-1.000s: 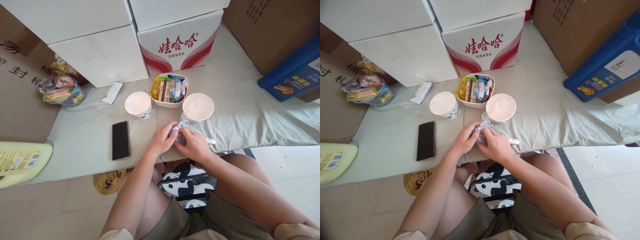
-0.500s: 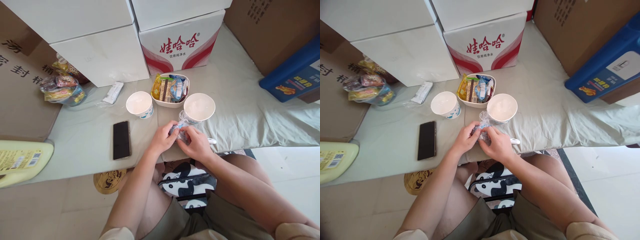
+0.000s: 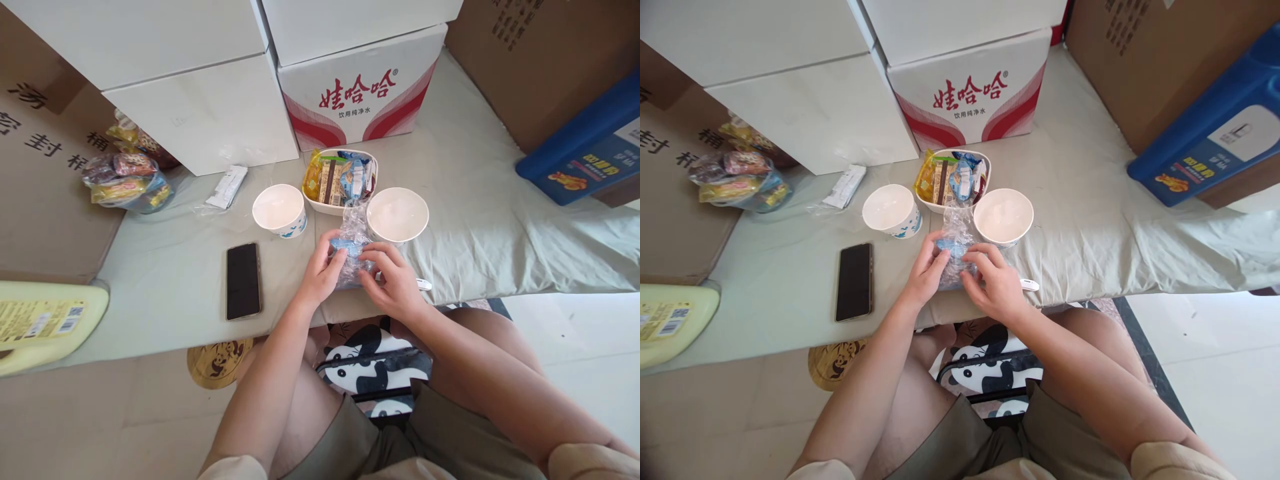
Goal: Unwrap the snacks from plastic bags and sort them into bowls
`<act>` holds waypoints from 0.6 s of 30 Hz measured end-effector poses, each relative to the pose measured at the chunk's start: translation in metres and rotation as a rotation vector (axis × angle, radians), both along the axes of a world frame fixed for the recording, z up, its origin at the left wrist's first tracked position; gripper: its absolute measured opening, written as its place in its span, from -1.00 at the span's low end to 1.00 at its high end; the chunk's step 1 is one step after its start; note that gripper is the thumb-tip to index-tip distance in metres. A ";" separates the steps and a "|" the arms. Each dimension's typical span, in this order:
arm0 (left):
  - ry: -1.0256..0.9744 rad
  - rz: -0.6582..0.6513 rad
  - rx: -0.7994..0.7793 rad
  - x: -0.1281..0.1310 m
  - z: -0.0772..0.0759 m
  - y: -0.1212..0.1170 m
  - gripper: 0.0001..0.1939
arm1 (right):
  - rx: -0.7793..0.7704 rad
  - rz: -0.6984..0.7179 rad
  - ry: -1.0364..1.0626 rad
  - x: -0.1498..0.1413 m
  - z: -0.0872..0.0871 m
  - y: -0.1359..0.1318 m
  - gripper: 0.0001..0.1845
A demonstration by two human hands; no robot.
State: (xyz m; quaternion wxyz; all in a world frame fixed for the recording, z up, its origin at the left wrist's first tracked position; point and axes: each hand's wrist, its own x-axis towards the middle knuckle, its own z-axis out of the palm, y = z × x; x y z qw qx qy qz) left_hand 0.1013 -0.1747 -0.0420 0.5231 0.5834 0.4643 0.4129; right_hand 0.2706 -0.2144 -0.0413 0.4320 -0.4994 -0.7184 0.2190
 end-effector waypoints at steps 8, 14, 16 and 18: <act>-0.122 0.064 -0.170 0.001 0.007 0.003 -0.59 | -0.005 -0.014 0.021 0.003 -0.001 0.003 -0.77; -0.150 0.103 -0.216 0.001 0.005 0.004 -0.64 | -0.011 -0.068 0.051 0.003 0.000 0.003 -0.82; -0.158 0.105 -0.214 0.001 0.004 0.004 -0.64 | -0.021 -0.122 0.067 0.003 -0.001 0.003 -0.79; -0.169 0.117 -0.202 0.001 0.002 0.005 -0.65 | -0.061 -0.158 0.082 0.002 -0.003 0.003 -0.75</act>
